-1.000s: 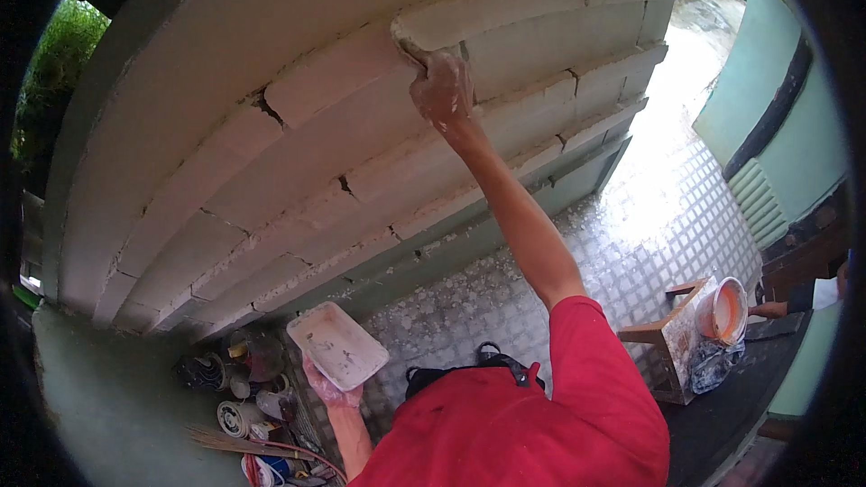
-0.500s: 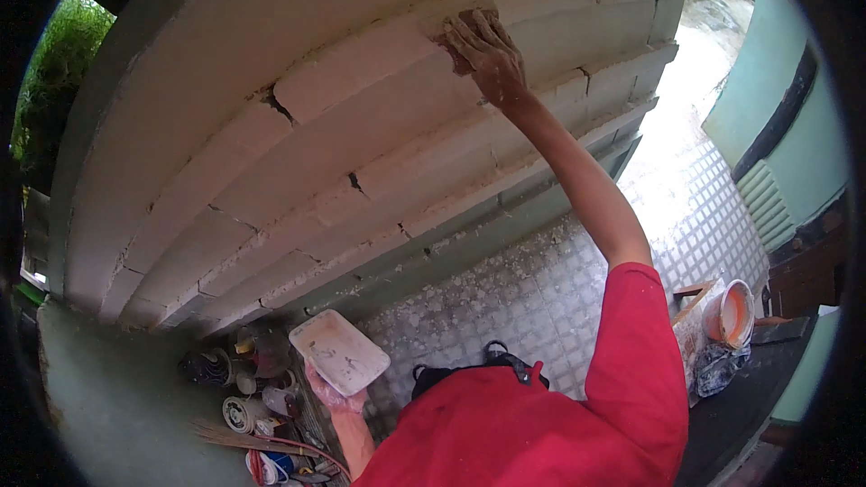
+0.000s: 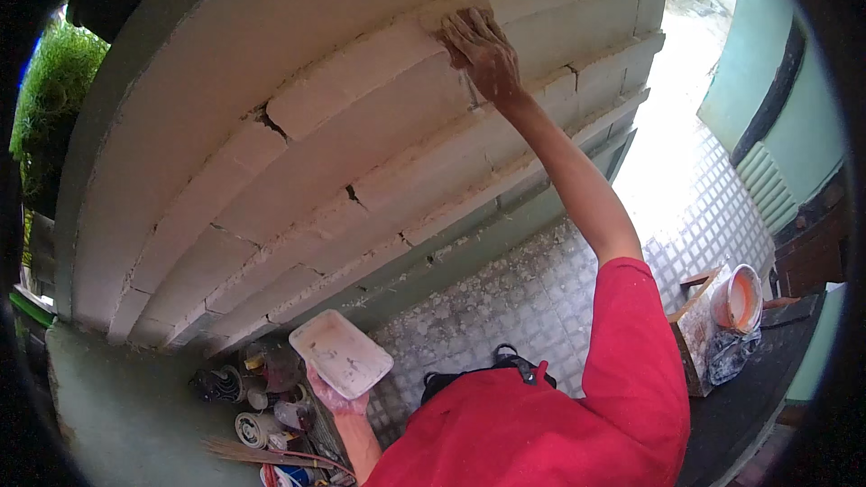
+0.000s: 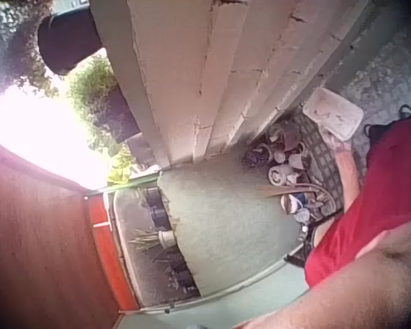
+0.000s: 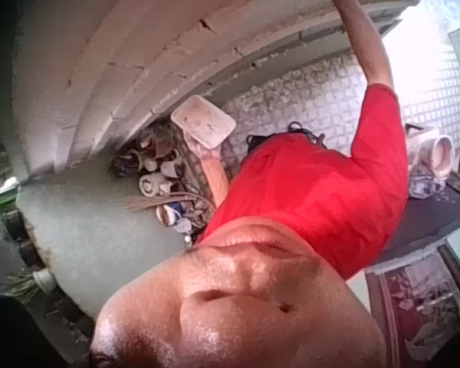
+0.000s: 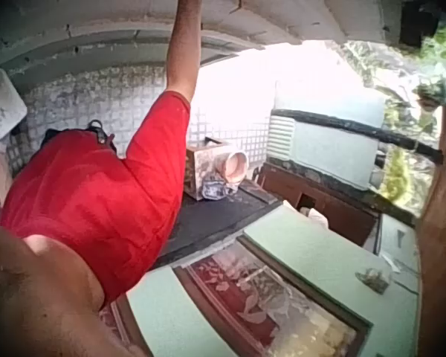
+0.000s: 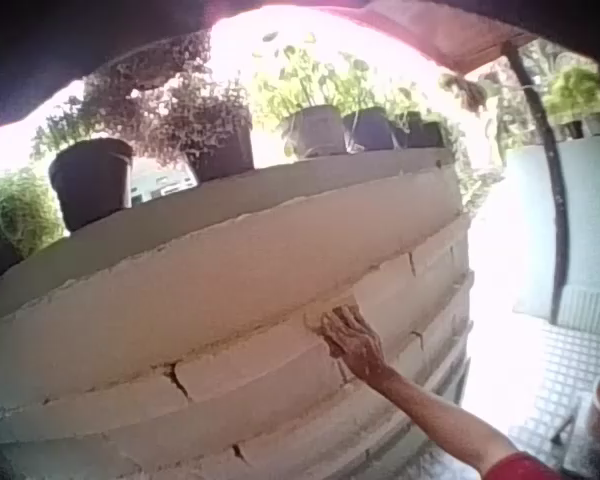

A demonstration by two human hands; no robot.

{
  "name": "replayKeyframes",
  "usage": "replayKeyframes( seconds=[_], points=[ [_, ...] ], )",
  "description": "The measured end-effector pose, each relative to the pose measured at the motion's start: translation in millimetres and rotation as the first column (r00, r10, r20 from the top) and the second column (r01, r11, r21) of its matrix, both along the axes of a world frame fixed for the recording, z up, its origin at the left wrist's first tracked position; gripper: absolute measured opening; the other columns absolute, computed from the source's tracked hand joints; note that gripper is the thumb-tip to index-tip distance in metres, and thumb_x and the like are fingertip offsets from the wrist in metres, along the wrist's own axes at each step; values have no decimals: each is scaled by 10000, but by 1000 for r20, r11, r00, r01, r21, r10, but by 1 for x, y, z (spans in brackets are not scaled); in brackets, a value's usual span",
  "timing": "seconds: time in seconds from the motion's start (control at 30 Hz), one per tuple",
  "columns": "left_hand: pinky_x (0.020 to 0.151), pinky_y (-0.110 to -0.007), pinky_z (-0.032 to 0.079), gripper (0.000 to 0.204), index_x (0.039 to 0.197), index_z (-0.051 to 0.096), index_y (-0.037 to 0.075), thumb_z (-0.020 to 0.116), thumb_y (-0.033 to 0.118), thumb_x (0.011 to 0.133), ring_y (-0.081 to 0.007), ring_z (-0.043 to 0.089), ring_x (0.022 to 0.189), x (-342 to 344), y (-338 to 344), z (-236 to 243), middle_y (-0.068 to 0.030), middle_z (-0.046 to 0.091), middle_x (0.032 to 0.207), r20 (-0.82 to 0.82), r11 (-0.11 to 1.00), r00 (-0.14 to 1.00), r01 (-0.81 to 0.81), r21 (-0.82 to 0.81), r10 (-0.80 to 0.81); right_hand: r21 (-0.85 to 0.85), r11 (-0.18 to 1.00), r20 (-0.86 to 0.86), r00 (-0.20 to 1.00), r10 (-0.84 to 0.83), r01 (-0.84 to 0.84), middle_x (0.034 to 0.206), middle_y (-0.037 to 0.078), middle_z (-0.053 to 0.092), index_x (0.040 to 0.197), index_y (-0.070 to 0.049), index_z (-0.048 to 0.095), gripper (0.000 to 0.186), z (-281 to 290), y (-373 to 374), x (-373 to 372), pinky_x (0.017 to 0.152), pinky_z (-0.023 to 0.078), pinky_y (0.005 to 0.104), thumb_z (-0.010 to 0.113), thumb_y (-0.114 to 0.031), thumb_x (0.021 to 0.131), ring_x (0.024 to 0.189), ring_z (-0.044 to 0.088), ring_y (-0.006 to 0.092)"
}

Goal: Filling gaps between concrete blocks on an outdoor wall using plaster and a scraper.

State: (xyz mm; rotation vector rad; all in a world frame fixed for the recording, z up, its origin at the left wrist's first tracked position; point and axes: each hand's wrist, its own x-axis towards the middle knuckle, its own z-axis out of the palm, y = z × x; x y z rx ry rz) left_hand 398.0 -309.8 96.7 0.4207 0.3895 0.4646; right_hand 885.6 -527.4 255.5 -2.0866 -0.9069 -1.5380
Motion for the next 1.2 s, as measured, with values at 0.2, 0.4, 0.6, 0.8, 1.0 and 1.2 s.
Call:
replayKeyframes(
  seconds=[0.2,0.4,0.6,0.8,1.0,1.2],
  points=[
    [1000,-594,403,618,1408,411,184,545,468,876,-323,486,1245,-9,1,-1,-68,491,1383,31,999,999,30,-34,-28,-103,991,-122,990,69,-81,1245,75,615,1220,-120,628,454,-19,-42,8,1025,436,412,693,-62,775,1201,542,317],
    [1005,-576,412,622,1413,405,177,535,474,882,-324,488,1244,-6,6,0,-65,493,1381,-22,997,1000,-2,-78,0,-96,995,116,993,37,-26,1233,95,615,1194,-140,644,386,23,-43,37,1001,441,440,665,-114,810,1180,551,330],
    [1003,-571,417,625,1411,405,164,532,477,885,-323,496,1237,-10,5,4,-65,492,1382,-10,999,999,46,-26,-46,-141,988,23,998,-59,61,1285,82,587,1231,-135,616,432,-30,-65,35,998,450,408,674,-113,803,1216,528,306],
    [1005,-575,415,620,1412,404,171,535,472,886,-329,494,1239,-7,4,6,-68,483,1390,1,998,998,55,-42,-55,299,954,-291,952,94,-3,1002,159,685,1149,-62,642,314,-33,-85,44,822,512,391,612,-140,846,922,661,336],
    [1014,-561,415,624,1412,402,162,525,478,888,-332,494,1239,-17,1,3,-79,488,1384,-17,998,1000,26,-50,-27,474,880,-497,818,289,-23,882,251,637,1021,-20,673,311,-7,-80,74,701,491,426,537,-160,779,816,645,404],
    [1020,-556,413,627,1414,398,147,514,477,894,-335,492,1242,-26,8,-5,-91,485,1389,-29,999,1000,-4,-49,2,349,933,-465,847,256,-91,852,265,636,918,2,693,251,-2,6,3,705,505,423,548,-117,751,805,637,419]
  ],
)
